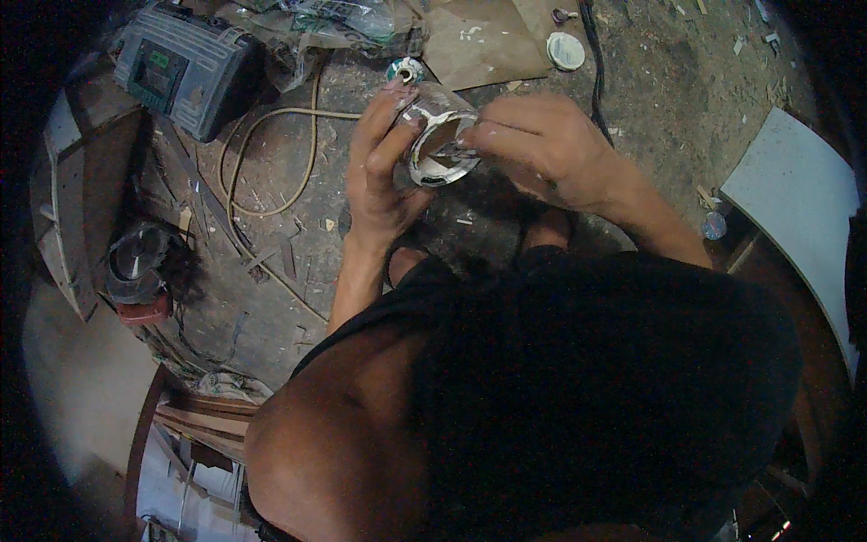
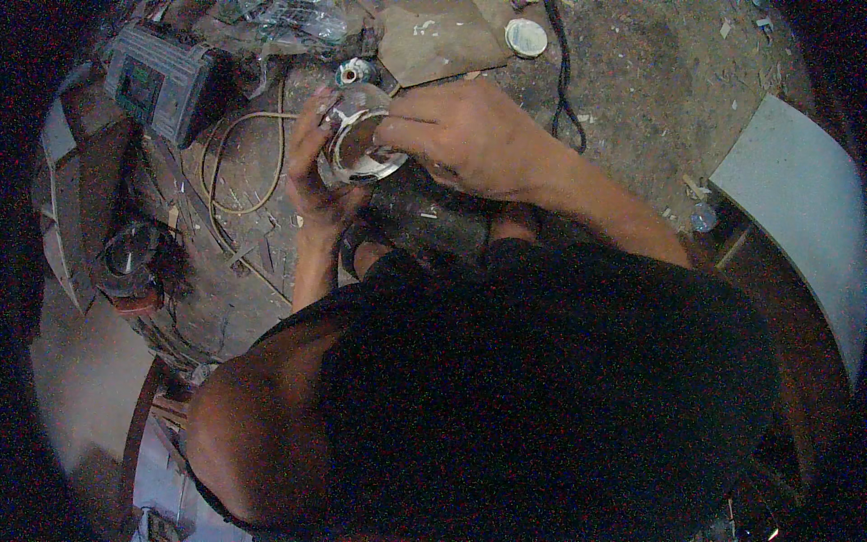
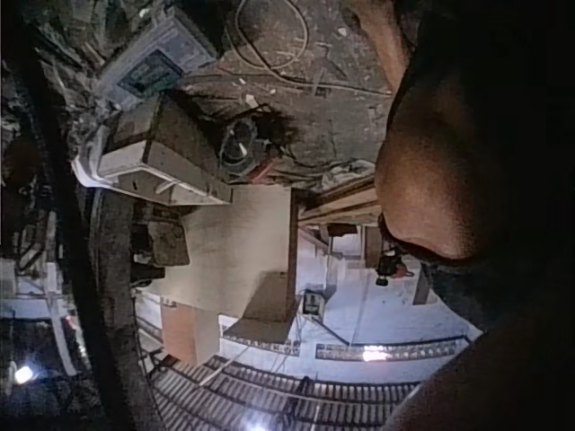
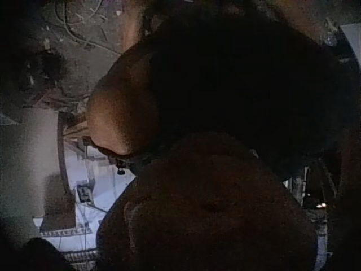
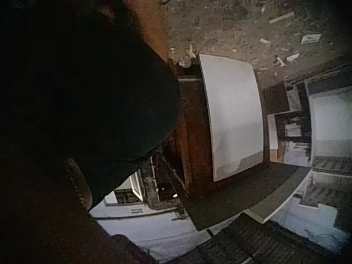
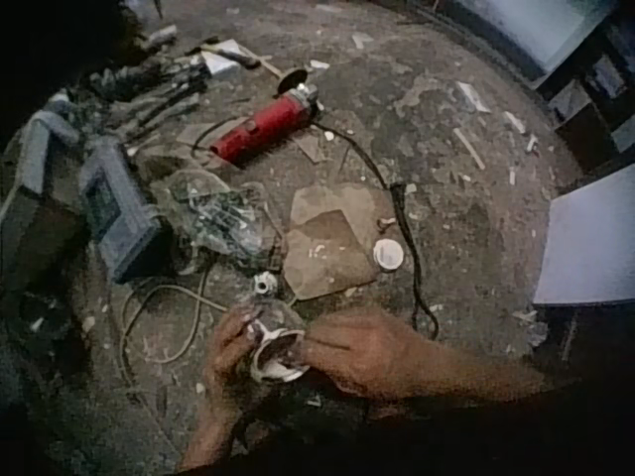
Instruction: The person mixes a light-colored substance in a small container and applies it to a component with a putty knife.
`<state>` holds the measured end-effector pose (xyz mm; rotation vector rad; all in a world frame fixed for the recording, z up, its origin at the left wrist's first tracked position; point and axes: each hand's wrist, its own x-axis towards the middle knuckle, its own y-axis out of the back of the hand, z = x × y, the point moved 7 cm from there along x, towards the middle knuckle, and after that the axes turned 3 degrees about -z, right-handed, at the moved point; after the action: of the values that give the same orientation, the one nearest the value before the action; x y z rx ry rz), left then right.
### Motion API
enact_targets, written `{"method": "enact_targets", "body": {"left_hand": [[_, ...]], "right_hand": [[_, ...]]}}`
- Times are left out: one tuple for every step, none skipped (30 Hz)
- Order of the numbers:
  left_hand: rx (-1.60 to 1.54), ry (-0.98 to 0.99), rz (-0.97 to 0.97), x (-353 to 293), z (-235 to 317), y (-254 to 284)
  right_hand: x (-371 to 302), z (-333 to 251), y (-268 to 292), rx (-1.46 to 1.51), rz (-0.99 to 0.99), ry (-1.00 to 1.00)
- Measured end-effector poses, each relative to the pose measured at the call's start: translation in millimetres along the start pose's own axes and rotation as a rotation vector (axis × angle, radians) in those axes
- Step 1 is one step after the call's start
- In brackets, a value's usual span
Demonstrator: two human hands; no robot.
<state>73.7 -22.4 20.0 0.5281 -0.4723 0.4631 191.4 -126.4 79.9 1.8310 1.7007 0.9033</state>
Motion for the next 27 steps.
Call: {"method": "enact_targets", "body": {"left_hand": [[0.022,-0.002,0.007,-2,0,0],[0.034,-0.008,0.015,-2,0,0],[0.027,-0.008,-0.008,-1,0,-1],[0.022,-0.008,-0.030,1,1,0],[0.016,-0.008,-0.055,3,3,0],[0.014,0.018,-0.054,5,5,0],[0.014,0.045,-0.054,7,8,-1],[0.016,0.073,-0.054,7,9,0],[0.015,0.075,-0.061,7,9,0],[0.014,0.077,-0.068,7,8,1],[0.011,0.078,-0.075,8,8,1],[0.010,0.075,-0.079,7,7,0],[0.008,0.071,-0.083,7,5,-2],[0.012,0.069,-0.087,6,5,-1],[0.018,0.075,-0.093,6,5,-1],[0.025,0.079,-0.099,6,6,-1],[0.030,0.084,-0.106,5,6,-1],[0.025,0.083,-0.103,5,6,-1],[0.021,0.081,-0.100,6,7,-1],[0.016,0.081,-0.097,6,6,-1],[0.008,0.091,-0.088,4,5,-2],[0.002,0.102,-0.079,2,2,-3],[-0.009,0.107,-0.069,2,2,-3],[-0.018,0.100,-0.056,3,2,-4],[-0.027,0.094,-0.043,4,2,-4],[-0.034,0.089,-0.030,3,1,-4],[-0.030,0.088,-0.024,2,1,-4]], "right_hand": [[1,-1,-1,-0.006,0.004,-0.001],[0,-2,3,0.007,0.047,0.004],[-1,-3,8,0.021,0.091,0.010],[-1,-4,13,0.035,0.134,0.017],[-1,-3,17,0.043,0.134,0.000],[0,-2,21,0.051,0.135,-0.016],[0,-1,24,0.060,0.135,-0.032],[0,-1,24,0.064,0.115,-0.027],[1,-1,23,0.068,0.095,-0.023],[1,0,22,0.072,0.075,-0.018],[0,0,21,0.077,0.062,-0.003],[-1,2,18,0.081,0.049,0.012],[-2,2,15,0.084,0.036,0.027],[-1,1,13,0.059,0.013,0.028],[0,1,10,0.033,-0.009,0.028],[1,0,8,0.007,-0.030,0.028],[1,0,5,-0.006,-0.029,0.042],[3,0,2,-0.019,-0.027,0.056],[3,0,-1,-0.032,-0.025,0.070],[3,1,-3,-0.035,-0.022,0.051],[3,2,-4,-0.037,-0.019,0.032],[3,3,-6,-0.039,-0.016,0.014],[3,2,0,-0.022,0.015,0.012],[2,1,7,-0.004,0.046,0.010],[2,0,14,0.013,0.077,0.008],[2,-1,18,0.009,0.083,0.005],[2,-2,21,0.005,0.088,0.001]]}}
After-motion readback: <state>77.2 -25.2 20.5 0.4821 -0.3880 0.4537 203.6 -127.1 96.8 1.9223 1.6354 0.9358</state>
